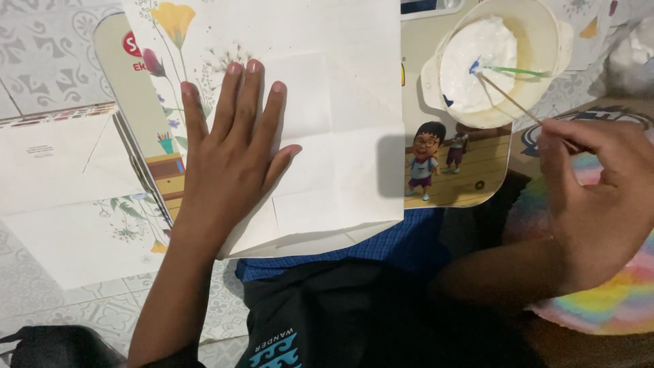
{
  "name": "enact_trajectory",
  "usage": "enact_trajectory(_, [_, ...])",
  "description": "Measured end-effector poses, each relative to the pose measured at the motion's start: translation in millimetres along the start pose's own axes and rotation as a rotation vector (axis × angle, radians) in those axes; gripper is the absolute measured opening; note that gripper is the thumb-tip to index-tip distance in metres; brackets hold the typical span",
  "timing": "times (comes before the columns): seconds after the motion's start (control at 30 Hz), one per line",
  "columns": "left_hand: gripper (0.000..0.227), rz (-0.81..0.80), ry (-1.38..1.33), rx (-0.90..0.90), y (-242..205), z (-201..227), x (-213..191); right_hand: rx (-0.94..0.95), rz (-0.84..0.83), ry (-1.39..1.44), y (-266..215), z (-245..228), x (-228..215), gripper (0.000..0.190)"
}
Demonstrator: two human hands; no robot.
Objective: Folding a piece of paper into an envelope and decorating it with blue paint dots using a small stick.
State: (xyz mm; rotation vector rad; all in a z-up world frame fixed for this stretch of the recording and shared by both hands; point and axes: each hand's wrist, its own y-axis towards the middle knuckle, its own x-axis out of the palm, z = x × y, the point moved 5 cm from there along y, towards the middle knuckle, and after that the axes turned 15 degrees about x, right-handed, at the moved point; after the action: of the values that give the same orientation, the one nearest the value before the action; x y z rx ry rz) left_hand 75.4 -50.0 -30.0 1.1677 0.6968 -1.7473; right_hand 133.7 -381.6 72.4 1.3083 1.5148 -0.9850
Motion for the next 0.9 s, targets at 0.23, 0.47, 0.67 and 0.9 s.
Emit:
enact_trajectory(0.23, [0.068, 0.001, 0.019, 0.012, 0, -2, 3, 0.001, 0.116, 0.462, 14, 10, 13, 0.021])
enact_trajectory(0.47, [0.068, 0.006, 0.014, 0.01, 1, -1, 1, -0.042, 0.047, 0.522, 33, 7, 33, 0.02])
enact_trajectory(0.67, [0.068, 0.002, 0.019, 0.018, 0, -1, 1, -0.033, 0.206, 0.615, 37, 4, 32, 0.013])
enact_trajectory(0.9, [0.069, 0.018, 0.006, 0.006, 1, -1, 0, 0.057, 0.197, 0.709, 43, 6, 41, 0.015])
